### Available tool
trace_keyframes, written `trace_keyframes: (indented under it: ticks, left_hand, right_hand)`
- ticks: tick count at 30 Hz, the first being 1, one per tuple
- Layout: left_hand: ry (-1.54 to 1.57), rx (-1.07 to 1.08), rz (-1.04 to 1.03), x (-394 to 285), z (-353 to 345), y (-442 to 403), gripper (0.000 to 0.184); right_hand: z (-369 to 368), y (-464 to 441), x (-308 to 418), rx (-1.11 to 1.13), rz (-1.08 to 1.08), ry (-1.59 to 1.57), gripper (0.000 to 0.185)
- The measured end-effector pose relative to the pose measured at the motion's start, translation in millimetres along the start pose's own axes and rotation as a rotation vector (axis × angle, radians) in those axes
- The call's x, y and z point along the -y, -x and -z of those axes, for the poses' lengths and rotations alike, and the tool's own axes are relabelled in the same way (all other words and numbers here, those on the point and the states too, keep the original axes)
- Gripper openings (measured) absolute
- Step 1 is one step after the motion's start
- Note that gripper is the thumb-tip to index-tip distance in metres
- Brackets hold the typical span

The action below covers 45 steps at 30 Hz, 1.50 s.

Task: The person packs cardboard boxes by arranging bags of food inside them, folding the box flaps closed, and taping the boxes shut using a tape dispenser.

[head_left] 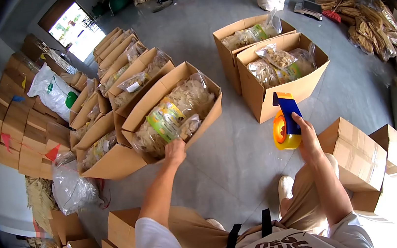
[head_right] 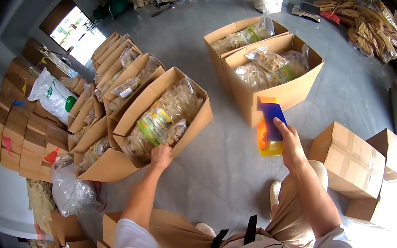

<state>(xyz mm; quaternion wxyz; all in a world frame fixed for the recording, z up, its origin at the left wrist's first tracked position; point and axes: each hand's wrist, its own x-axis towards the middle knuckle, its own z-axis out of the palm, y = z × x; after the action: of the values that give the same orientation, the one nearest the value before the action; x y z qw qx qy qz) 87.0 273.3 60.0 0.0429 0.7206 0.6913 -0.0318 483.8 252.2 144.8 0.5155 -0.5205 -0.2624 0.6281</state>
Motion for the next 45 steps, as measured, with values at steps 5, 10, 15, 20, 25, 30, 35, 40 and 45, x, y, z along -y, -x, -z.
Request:
trace_keyframes:
  ticks: [5, 10, 15, 20, 25, 30, 35, 40, 45]
  left_hand:
    - [0.066, 0.09, -0.17, -23, 7, 85, 0.012]
    - [0.269, 0.301, -0.311, -19, 11, 202, 0.011]
    - [0.582, 0.572, 0.043, -37, 22, 261, 0.037]
    - [0.718, -0.007, 0.02, -58, -20, 269, 0.056]
    - [0.78, 0.018, 0.029, -84, -6, 244, 0.043]
    - [1.029, -0.074, 0.097, -107, 28, 217, 0.026]
    - [1.258, -0.277, 0.01, -133, 38, 179, 0.03]
    - [0.019, -0.015, -0.067, -164, 17, 161, 0.067]
    - [0.647, 0.32, -0.421, -168, -23, 109, 0.058]
  right_hand:
    - [-4, 1, -1, 0.025, -0.017, -0.003, 0.04]
    - [1, 10, -1, 0.077, -0.034, 0.028, 0.042]
    - [2, 20, -3, 0.092, -0.032, 0.019, 0.042]
    - [8, 22, -18, 0.067, -0.068, -0.003, 0.041]
    - [9, 21, -22, 0.08, -0.077, -0.074, 0.037]
    - [19, 12, -24, 0.112, -0.109, -0.098, 0.037]
    - [19, 11, -22, 0.039, -0.049, -0.097, 0.035]
    - [29, 12, -21, 0.061, -0.082, -0.106, 0.038]
    - [33, 17, -17, 0.072, -0.105, -0.101, 0.038]
